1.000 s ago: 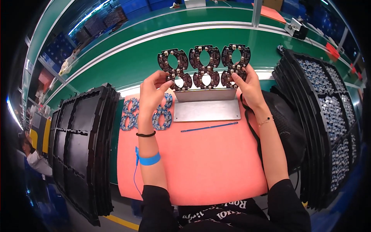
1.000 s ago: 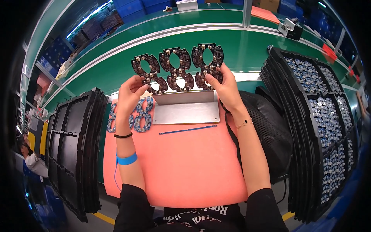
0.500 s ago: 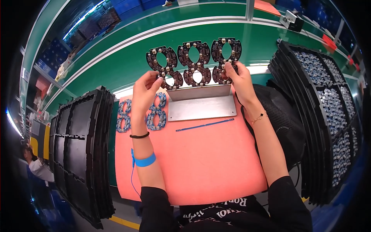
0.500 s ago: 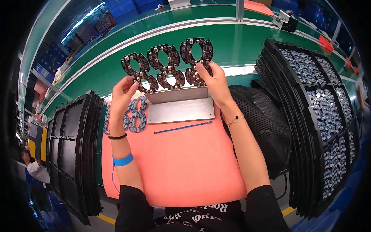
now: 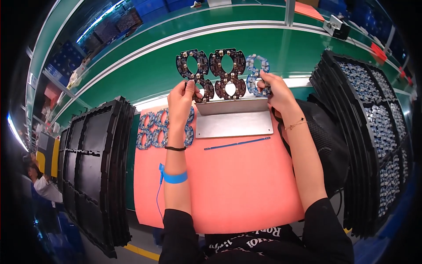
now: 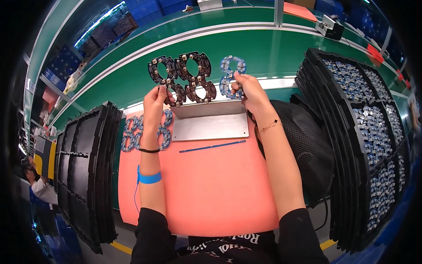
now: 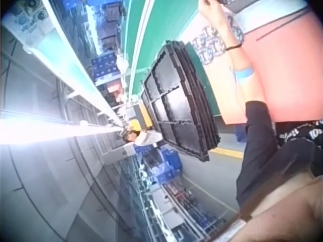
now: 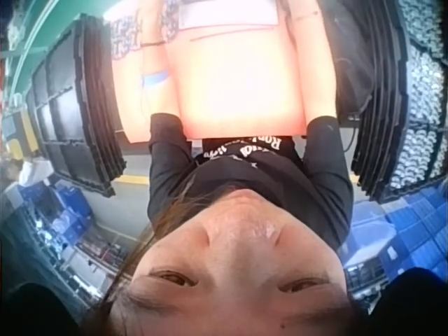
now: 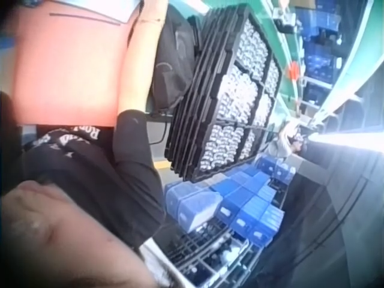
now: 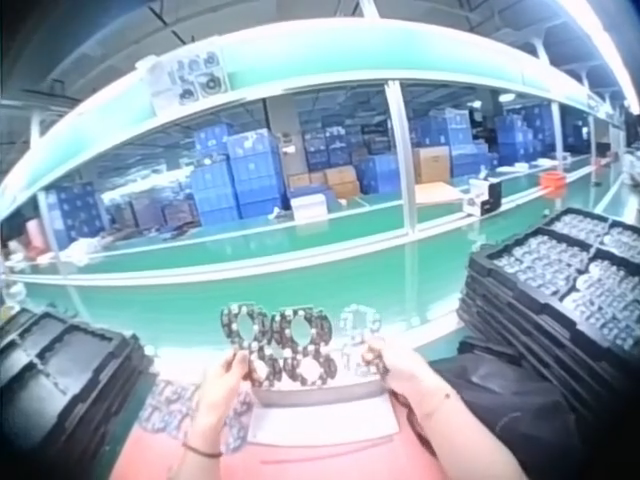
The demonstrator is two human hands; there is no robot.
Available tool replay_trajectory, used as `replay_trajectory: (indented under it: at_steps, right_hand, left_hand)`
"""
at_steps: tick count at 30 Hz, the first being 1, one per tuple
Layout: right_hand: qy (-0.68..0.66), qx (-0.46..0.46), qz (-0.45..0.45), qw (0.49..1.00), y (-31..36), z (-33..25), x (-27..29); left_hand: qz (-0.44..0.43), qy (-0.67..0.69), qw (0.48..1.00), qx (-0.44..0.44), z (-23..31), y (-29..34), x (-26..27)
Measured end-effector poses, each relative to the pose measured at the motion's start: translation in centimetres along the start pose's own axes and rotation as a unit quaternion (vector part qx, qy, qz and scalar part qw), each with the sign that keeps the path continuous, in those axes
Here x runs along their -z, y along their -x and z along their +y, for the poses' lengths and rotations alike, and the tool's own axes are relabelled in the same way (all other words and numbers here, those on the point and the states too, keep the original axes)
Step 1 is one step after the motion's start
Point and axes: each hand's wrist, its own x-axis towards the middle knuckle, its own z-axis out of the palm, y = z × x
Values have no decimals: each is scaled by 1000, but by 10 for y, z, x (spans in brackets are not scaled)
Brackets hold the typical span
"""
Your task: Breaking apart panels of circuit boards and placing individual components into a component storage tray.
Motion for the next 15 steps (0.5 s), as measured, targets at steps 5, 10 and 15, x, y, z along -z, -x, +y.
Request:
replay_trajectory:
  at_steps: [5, 10, 15]
  right_hand:
    - [-122, 206, 60, 969, 13, -13, -15]
    - [27, 321, -114, 940, 39, -35, -32]
    - [269, 429, -96, 857, 32, -17, -58]
  left_hand:
    - [0, 29, 999, 16, -13, -7, -4]
    - [-4, 82, 996, 30, -20, -12, -9]
    - [24, 77, 994, 80, -18, -7, -15]
